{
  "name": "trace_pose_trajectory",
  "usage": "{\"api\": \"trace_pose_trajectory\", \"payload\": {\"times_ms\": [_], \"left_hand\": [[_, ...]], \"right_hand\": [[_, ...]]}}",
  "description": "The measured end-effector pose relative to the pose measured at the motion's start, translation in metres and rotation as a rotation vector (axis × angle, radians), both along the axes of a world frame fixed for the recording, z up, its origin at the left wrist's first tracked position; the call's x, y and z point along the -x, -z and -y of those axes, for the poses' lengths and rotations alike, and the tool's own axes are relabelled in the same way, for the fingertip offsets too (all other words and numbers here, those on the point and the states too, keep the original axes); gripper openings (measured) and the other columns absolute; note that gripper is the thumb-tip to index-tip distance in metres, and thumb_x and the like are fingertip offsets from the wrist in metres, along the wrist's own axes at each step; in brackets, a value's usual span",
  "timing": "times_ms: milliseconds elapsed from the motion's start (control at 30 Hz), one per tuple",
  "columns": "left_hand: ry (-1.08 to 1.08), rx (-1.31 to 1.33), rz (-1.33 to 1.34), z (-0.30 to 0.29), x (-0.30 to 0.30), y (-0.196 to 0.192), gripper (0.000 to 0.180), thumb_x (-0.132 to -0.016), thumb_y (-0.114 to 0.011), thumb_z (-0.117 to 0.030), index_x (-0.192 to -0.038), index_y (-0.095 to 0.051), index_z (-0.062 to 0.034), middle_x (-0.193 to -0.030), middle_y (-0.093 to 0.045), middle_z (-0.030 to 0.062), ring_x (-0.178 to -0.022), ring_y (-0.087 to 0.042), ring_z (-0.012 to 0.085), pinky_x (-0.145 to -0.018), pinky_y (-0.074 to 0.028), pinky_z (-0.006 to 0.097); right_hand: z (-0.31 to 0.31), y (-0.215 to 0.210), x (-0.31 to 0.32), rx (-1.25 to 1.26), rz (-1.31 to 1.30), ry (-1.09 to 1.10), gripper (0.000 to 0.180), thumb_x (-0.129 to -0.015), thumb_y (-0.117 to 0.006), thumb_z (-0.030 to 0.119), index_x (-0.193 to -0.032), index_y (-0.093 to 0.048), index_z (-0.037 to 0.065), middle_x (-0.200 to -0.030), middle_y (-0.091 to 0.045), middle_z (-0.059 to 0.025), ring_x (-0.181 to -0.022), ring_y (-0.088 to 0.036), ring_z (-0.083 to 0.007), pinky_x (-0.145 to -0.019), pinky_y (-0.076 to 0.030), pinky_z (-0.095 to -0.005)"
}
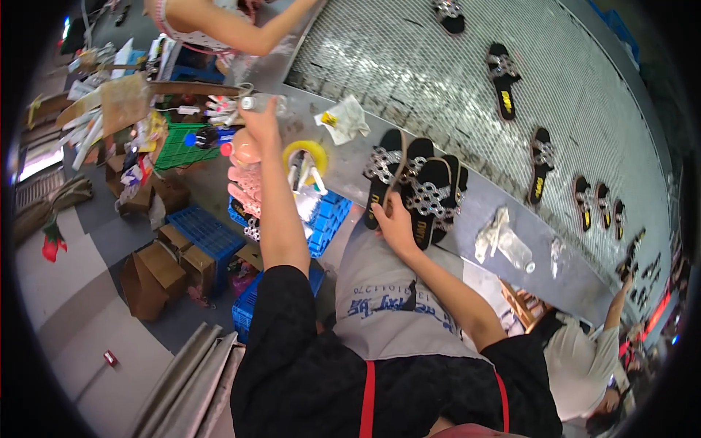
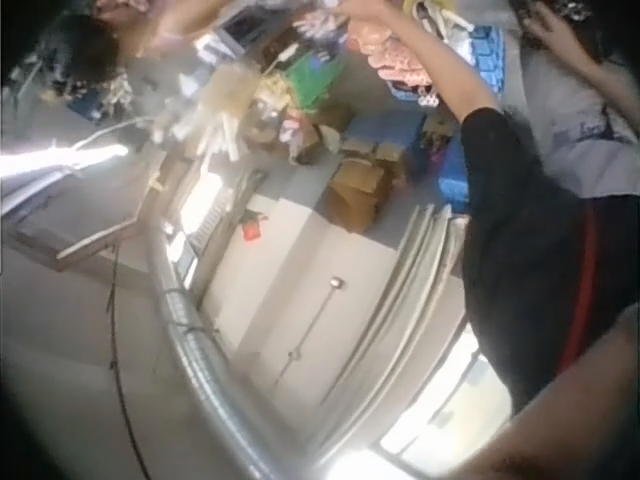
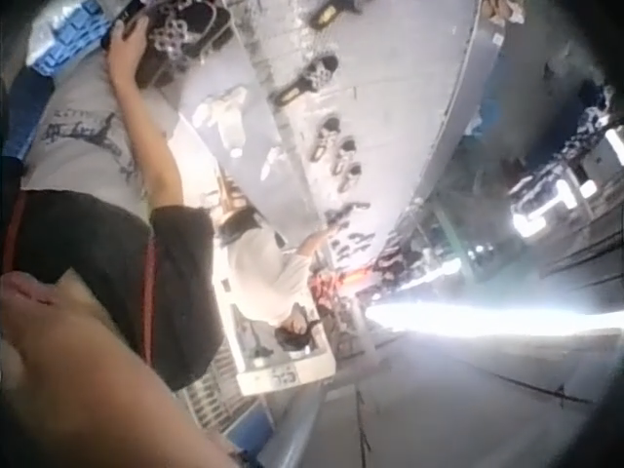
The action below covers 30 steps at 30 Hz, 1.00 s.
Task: Cleaning finished sandals with a cloth and solvent at a manufacturing station.
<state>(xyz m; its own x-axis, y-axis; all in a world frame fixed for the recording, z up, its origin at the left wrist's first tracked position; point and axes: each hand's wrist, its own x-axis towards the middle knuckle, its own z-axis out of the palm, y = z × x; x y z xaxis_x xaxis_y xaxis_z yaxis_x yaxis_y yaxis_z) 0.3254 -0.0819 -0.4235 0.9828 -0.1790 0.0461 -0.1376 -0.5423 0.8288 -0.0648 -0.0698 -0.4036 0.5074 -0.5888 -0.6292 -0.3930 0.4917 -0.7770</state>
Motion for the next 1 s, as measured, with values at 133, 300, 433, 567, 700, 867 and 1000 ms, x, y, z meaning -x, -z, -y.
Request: {"api": "trace_pose_trajectory", "payload": {"times_ms": [133,300,433,567,700,867,1000], "left_hand": [[-0.017,-0.08,0.151,-0.002,0.001,0.001,0.105,-0.075,-0.09,-0.022,-0.153,-0.028,0.0118,-0.153,-0.041,0.0333,-0.143,-0.042,0.0415,-0.12,-0.033,0.044],[-0.079,-0.259,0.361,0.005,0.058,-0.036,0.083,-0.086,-0.076,-0.015,-0.151,-0.032,0.0127,-0.147,-0.045,0.0316,-0.14,-0.043,0.0402,-0.118,-0.034,0.046],[0.586,-0.181,0.199,0.001,0.173,-0.091,0.062,-0.098,-0.066,-0.017,-0.15,-0.04,0.007,-0.143,-0.052,0.0229,-0.134,-0.05,0.0293,-0.115,-0.037,0.04],[0.655,0.109,-0.512,0.001,0.252,-0.117,0.065,-0.104,-0.06,-0.027,-0.156,-0.036,0.0029,-0.15,-0.05,0.0214,-0.136,-0.05,0.0269,-0.115,-0.038,0.039],[0.625,0.414,-0.928,-0.01,0.262,-0.113,0.066,-0.107,-0.052,-0.035,-0.159,-0.031,0.0004,-0.146,-0.053,0.0197,-0.126,-0.06,0.0236,-0.103,-0.051,0.037],[0.58,0.604,-1.046,-0.002,0.282,-0.136,0.066,-0.106,-0.051,-0.032,-0.158,-0.027,-0.0001,-0.149,-0.051,0.0202,-0.125,-0.063,0.0315,-0.09,-0.063,0.049],[0.574,0.683,-1.122,-0.008,0.287,-0.137,0.07,-0.102,-0.058,-0.027,-0.158,-0.026,-0.0003,-0.15,-0.049,0.0195,-0.125,-0.062,0.0319,-0.089,-0.064,0.049]], "right_hand": [[0.005,-0.02,0.0,0.115,-0.043,-0.012,0.029,-0.096,-0.068,0.02,-0.113,-0.056,0.0,-0.077,-0.066,-0.014,-0.051,-0.062,-0.0215,-0.05,-0.051,-0.0353],[0.005,-0.024,0.006,0.231,-0.072,-0.058,0.025,-0.093,-0.068,0.02,-0.103,-0.057,0.001,-0.082,-0.062,-0.0183,-0.07,-0.067,-0.0332,-0.067,-0.052,-0.0432],[0.016,-0.06,0.01,0.482,-0.083,-0.139,0.024,-0.091,-0.068,0.02,-0.101,-0.057,0.001,-0.09,-0.062,-0.018,-0.077,-0.064,-0.0418,-0.07,-0.053,-0.0469],[0.029,-0.114,0.023,0.688,-0.09,-0.166,0.02,-0.087,-0.071,0.016,-0.096,-0.059,0.003,-0.085,-0.06,-0.0137,-0.071,-0.065,-0.0378,-0.061,-0.053,-0.0459],[0.032,-0.152,0.041,0.773,-0.172,-0.261,0.02,-0.083,-0.074,0.011,-0.097,-0.062,0.002,-0.083,-0.059,-0.0111,-0.063,-0.063,-0.0307,-0.056,-0.051,-0.0402],[0.031,-0.181,0.053,0.878,-0.248,-0.317,0.017,-0.084,-0.074,0.01,-0.094,-0.061,0.004,-0.08,-0.056,-0.0091,-0.06,-0.062,-0.0279,-0.053,-0.05,-0.0387],[0.023,-0.189,0.059,0.871,-0.278,-0.331,0.014,-0.084,-0.073,0.01,-0.09,-0.06,0.006,-0.078,-0.053,-0.0072,-0.059,-0.061,-0.025,-0.052,-0.051,-0.0377]]}}
